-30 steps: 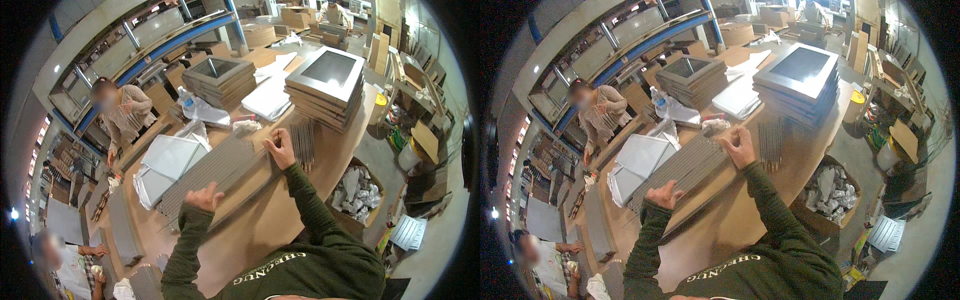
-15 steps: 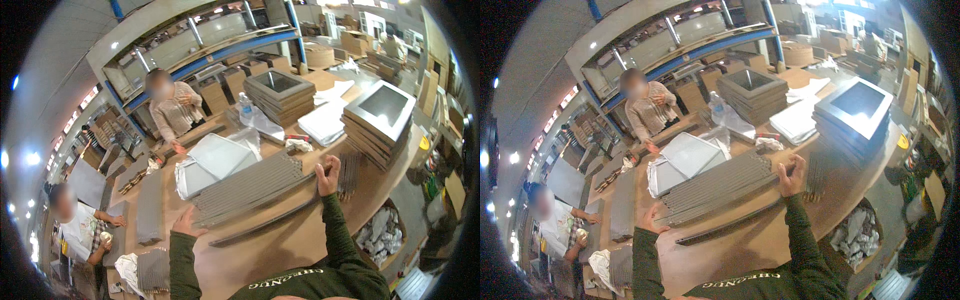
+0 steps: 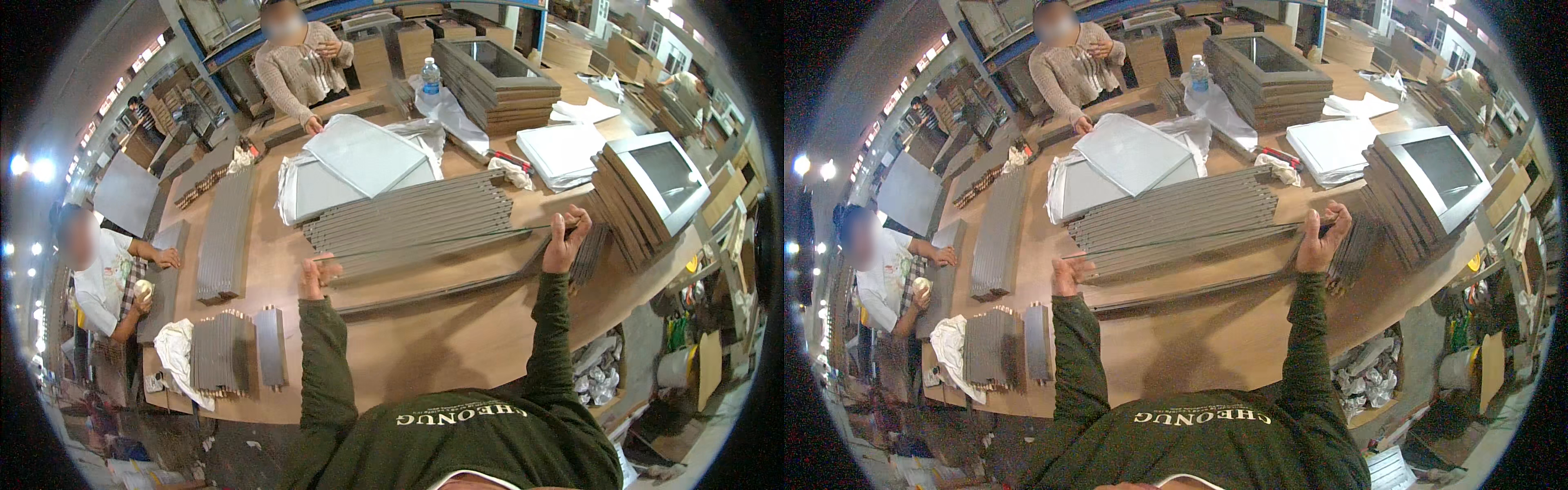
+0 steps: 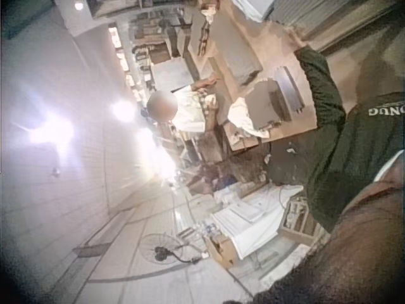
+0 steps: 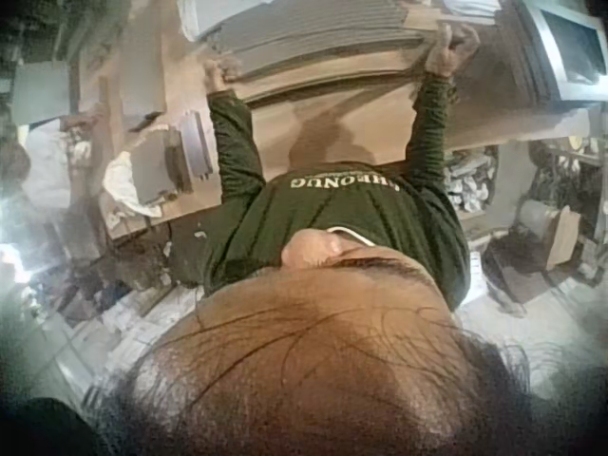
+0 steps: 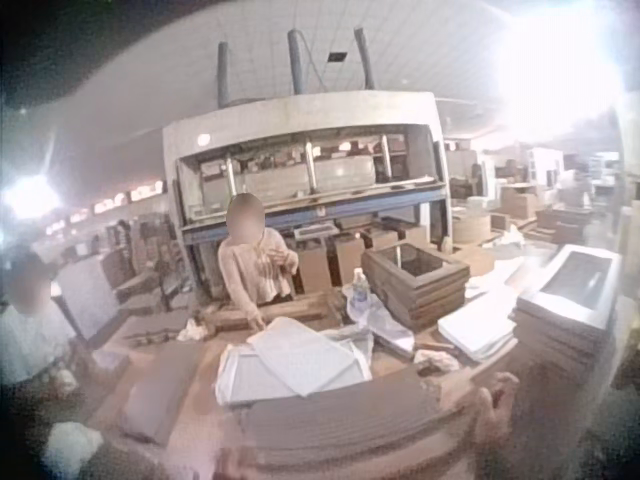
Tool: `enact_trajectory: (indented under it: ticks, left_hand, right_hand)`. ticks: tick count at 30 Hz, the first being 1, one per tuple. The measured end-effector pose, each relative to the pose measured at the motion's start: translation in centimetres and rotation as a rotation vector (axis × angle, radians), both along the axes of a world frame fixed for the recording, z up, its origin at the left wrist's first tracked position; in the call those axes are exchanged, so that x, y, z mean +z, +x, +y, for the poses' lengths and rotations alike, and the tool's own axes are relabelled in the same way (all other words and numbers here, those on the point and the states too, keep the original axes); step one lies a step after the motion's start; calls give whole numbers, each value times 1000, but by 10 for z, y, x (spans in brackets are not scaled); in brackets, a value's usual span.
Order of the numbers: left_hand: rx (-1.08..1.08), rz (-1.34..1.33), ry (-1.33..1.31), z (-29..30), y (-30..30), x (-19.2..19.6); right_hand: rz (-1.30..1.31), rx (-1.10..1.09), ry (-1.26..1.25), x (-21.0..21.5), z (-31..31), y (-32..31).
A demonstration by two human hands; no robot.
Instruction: The person assembles rectangular wooden frames by picking up long and short grooved slats, fitting them together by hand, and stacking the completed frames on a pile.
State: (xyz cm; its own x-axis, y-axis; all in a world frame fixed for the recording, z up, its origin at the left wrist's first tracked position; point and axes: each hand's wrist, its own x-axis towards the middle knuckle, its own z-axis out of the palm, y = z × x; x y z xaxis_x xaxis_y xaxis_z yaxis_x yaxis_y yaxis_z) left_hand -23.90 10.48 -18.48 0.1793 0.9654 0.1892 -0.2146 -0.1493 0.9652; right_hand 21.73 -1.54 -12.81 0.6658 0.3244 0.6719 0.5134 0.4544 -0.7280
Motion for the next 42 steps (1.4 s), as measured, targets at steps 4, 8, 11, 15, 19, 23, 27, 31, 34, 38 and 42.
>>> enact_trajectory:
  ticks: [4,8,11,15,19,23,27,31,34,38,42]
  left_hand:
    - [325,37,85,-45,51,89]
    - [414,101,68,-63,55,96]
    - [444,78,99,-70,57,92]
    - [468,-2,99,-67,55,80]
    - [556,-17,191,-70,51,64]
    - [287,97,218,-63,42,63]
    - [718,634,599,-33,-76,-51]
    - [869,718,-140,-66,-296,-192]
    - [884,543,-147,-48,-297,-197]
    - [797,559,-89,-91,-171,-114]
    - [483,400,197,-92,-121,-9]
  right_hand:
    - [134,91,15,3,2,-8]
    - [162,96,14,5,2,-13]
    - [42,-19,-18,12,0,-17]
    - [44,19,-53,3,-1,-13]
    - [146,34,-40,9,6,-22]
    - [150,90,-70,-16,-4,16]
    - [104,180,-10,-3,-8,14]
    - [197,259,33,4,20,-22]
    - [180,186,16,13,14,-27]
    - [165,189,-6,8,-9,1]
    - [168,209,2,-6,2,4]
